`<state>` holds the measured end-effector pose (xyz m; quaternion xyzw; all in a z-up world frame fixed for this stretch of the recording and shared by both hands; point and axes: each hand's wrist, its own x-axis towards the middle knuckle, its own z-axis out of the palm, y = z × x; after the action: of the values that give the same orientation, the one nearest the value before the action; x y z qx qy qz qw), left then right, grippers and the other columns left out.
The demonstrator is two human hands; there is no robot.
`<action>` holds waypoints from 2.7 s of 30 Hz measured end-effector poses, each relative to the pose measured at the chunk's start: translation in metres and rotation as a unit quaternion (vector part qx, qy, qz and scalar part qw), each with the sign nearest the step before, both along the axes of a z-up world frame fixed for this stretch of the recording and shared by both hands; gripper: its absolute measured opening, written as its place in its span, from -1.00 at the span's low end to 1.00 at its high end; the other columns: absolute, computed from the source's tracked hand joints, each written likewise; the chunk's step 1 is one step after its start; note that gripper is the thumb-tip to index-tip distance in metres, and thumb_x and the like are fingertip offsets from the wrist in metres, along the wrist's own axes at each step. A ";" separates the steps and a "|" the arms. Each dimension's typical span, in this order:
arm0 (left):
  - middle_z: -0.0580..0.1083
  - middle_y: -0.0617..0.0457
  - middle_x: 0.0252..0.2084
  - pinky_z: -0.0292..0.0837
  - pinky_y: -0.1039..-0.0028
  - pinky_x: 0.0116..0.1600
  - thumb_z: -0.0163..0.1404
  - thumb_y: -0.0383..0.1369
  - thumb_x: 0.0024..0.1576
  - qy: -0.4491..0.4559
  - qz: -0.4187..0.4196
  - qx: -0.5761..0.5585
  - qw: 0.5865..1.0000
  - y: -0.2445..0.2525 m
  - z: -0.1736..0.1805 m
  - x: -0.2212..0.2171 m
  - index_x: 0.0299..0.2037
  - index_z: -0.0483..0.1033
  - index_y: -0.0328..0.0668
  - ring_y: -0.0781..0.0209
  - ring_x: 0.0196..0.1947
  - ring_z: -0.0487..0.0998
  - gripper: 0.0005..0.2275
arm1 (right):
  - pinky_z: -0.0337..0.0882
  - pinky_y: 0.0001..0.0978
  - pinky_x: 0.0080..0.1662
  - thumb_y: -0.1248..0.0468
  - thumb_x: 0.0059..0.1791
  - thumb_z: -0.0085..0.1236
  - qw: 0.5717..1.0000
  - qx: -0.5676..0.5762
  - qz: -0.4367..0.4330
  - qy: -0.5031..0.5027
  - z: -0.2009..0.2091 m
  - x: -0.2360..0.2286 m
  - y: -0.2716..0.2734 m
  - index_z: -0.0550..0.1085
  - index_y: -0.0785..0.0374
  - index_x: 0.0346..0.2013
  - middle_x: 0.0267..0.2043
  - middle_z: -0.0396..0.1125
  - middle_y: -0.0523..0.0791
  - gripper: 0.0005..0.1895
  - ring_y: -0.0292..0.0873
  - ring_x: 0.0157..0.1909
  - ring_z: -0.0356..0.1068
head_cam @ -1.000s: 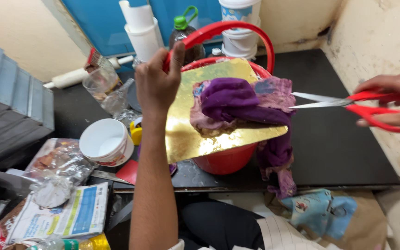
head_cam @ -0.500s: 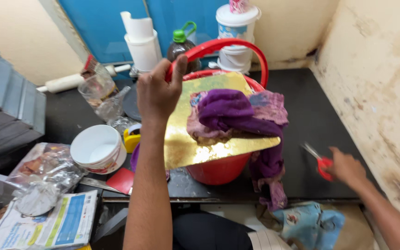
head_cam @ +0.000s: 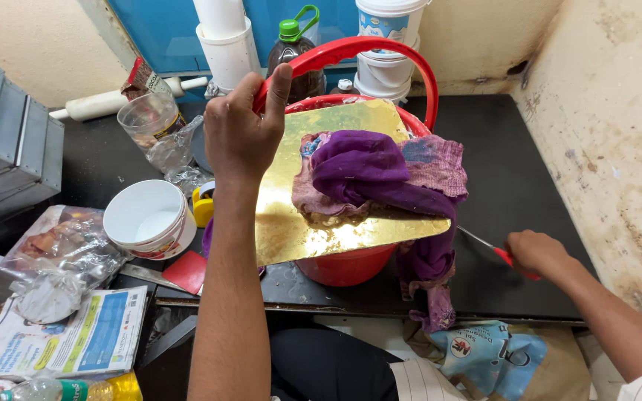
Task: The person uses red scissors to trim a purple cloth and then wipes the inside and outside of a red bucket with the cloth. They also handle a yellow plastic bag and a gold-colored square sheet during the process.
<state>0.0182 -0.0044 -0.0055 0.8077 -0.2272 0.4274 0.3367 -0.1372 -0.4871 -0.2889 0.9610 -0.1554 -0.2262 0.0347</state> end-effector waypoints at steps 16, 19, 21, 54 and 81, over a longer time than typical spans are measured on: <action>0.36 -0.06 -0.69 0.28 0.12 -0.49 -0.06 0.06 0.35 -0.027 0.003 0.008 1.000 0.000 0.000 -0.012 -0.56 0.39 -0.17 -0.11 -0.64 0.49 -0.47 | 0.45 -0.44 -0.25 0.21 -0.07 0.31 0.713 0.315 0.354 -0.517 0.250 0.031 0.202 0.50 0.46 0.05 -0.12 0.38 0.11 -0.51 -0.05 -0.11 0.36; 0.35 -0.07 -0.71 0.25 0.11 -0.50 -0.07 0.05 0.33 -0.030 -0.022 0.005 0.999 0.001 -0.002 -0.020 -0.56 0.39 -0.18 -0.09 -0.67 0.47 -0.48 | 0.43 -0.38 -0.04 0.32 -0.02 0.23 0.700 0.390 0.417 -0.430 0.263 0.052 0.241 0.58 0.37 -0.12 -0.17 0.49 -0.01 -0.78 -0.16 -0.09 0.46; 0.32 -0.10 -0.72 0.22 0.11 -0.50 -0.08 0.04 0.33 -0.013 -0.043 -0.002 0.999 0.002 -0.001 -0.022 -0.59 0.37 -0.23 -0.09 -0.69 0.44 -0.46 | 0.42 -0.42 -0.11 0.35 0.03 0.21 0.678 0.596 0.237 -0.359 0.273 0.057 0.245 0.59 0.39 -0.10 -0.21 0.48 -0.06 -0.81 -0.25 -0.19 0.42; 0.35 -0.17 -0.67 0.23 0.10 -0.49 -0.14 -0.07 0.36 0.067 -0.082 -0.062 0.992 0.010 0.002 -0.007 -0.49 0.48 -0.22 -0.16 -0.66 0.41 -0.54 | 0.36 -0.13 -0.17 0.31 -0.06 0.44 0.530 0.013 0.442 -0.723 0.296 0.108 0.299 0.58 0.28 0.04 -0.44 0.36 -0.15 -0.61 -0.07 -0.26 0.38; 0.34 -0.15 -0.69 0.25 0.17 -0.51 -0.12 -0.16 0.36 0.062 -0.099 -0.061 0.991 0.012 0.001 -0.022 -0.44 0.53 -0.24 -0.07 -0.72 0.42 -0.61 | 0.28 -0.13 -0.37 0.35 -0.02 0.32 0.542 0.123 0.408 -0.724 0.281 0.100 0.300 0.55 0.29 0.05 -0.58 0.26 -0.10 -0.66 -0.06 -0.53 0.31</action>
<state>-0.0037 0.0076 -0.0047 0.7838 -0.2581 0.3545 0.4397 -0.0369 -0.1872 -0.0080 0.7526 0.3106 0.5682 -0.1193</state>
